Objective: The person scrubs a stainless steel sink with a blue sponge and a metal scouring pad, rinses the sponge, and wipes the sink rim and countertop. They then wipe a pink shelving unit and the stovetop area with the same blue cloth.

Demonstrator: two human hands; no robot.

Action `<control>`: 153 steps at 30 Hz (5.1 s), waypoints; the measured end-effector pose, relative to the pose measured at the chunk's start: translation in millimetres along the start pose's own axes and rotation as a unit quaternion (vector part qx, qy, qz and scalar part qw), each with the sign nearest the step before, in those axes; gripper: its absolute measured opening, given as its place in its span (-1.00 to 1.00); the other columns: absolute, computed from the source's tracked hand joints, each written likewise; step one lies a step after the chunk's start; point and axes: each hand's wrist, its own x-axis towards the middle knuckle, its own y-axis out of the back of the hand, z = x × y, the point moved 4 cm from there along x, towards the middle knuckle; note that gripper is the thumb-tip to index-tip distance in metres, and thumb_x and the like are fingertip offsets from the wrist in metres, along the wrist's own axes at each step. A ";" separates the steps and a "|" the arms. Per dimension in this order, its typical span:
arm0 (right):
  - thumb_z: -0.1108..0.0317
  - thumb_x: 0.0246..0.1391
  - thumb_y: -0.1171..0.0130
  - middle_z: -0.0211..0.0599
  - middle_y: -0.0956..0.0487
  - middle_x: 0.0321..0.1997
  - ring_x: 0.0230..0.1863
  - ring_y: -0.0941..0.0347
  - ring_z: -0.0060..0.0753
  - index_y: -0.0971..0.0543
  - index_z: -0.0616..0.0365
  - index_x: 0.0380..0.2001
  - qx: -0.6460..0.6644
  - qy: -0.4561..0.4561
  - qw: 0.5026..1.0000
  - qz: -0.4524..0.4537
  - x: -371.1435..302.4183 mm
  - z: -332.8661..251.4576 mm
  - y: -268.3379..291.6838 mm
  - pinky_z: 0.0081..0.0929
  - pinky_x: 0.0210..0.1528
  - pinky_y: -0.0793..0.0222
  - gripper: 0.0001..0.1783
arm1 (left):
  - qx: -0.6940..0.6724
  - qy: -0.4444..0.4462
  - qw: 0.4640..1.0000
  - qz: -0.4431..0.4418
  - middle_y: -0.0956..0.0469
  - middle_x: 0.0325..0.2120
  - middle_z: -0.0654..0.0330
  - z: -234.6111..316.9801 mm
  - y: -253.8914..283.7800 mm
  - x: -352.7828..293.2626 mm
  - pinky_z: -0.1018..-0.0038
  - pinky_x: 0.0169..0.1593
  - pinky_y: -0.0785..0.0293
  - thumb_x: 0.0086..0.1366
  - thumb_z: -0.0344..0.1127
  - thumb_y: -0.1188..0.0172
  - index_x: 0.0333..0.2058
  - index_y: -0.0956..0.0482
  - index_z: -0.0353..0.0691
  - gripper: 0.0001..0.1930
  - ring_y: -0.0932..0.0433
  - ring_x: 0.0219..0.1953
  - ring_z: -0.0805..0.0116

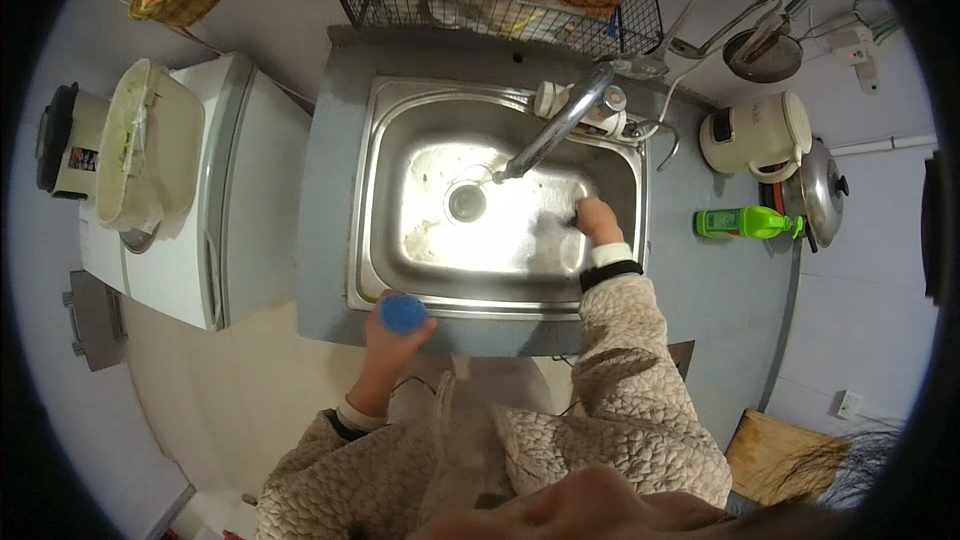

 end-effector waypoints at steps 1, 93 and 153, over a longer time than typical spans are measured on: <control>0.66 -0.31 -0.09 -0.16 -0.50 -0.45 -0.28 -0.48 -0.18 -0.39 0.19 -0.42 0.030 -0.030 0.998 0.035 -14.8 -2.5 15.0 -0.39 -0.19 -0.37 -0.73 | 0.027 -0.020 0.999 0.006 -0.43 -0.53 0.27 4.1 1.4 -0.4 0.51 -0.35 -0.37 -0.15 -0.30 -0.35 -0.36 -0.37 -0.24 -0.61 -0.41 -0.47 0.47; 0.27 0.14 0.09 -0.20 -0.47 -0.63 -0.71 -0.38 -0.48 -0.45 0.39 -0.35 0.740 0.064 0.603 0.292 -14.6 -185.4 65.6 -0.60 -0.64 -0.31 -0.68 | -0.048 0.094 0.992 0.065 -0.43 -0.51 0.25 -73.1 86.1 -3.5 0.51 -0.33 -0.36 -0.19 -0.28 -0.37 -0.37 -0.39 -0.25 -0.60 -0.39 -0.45 0.46; 0.21 0.10 0.11 -0.48 -0.27 -0.84 -0.85 -0.09 -0.70 -0.53 0.28 -0.46 0.660 0.067 0.748 0.015 -40.0 -146.0 72.8 -0.72 -0.80 0.03 -0.65 | -0.017 0.116 0.990 0.074 -0.42 -0.51 0.27 -64.4 67.8 -13.1 0.56 -0.36 -0.35 -0.15 -0.37 -0.36 -0.32 -0.36 -0.29 -0.58 -0.39 -0.47 0.51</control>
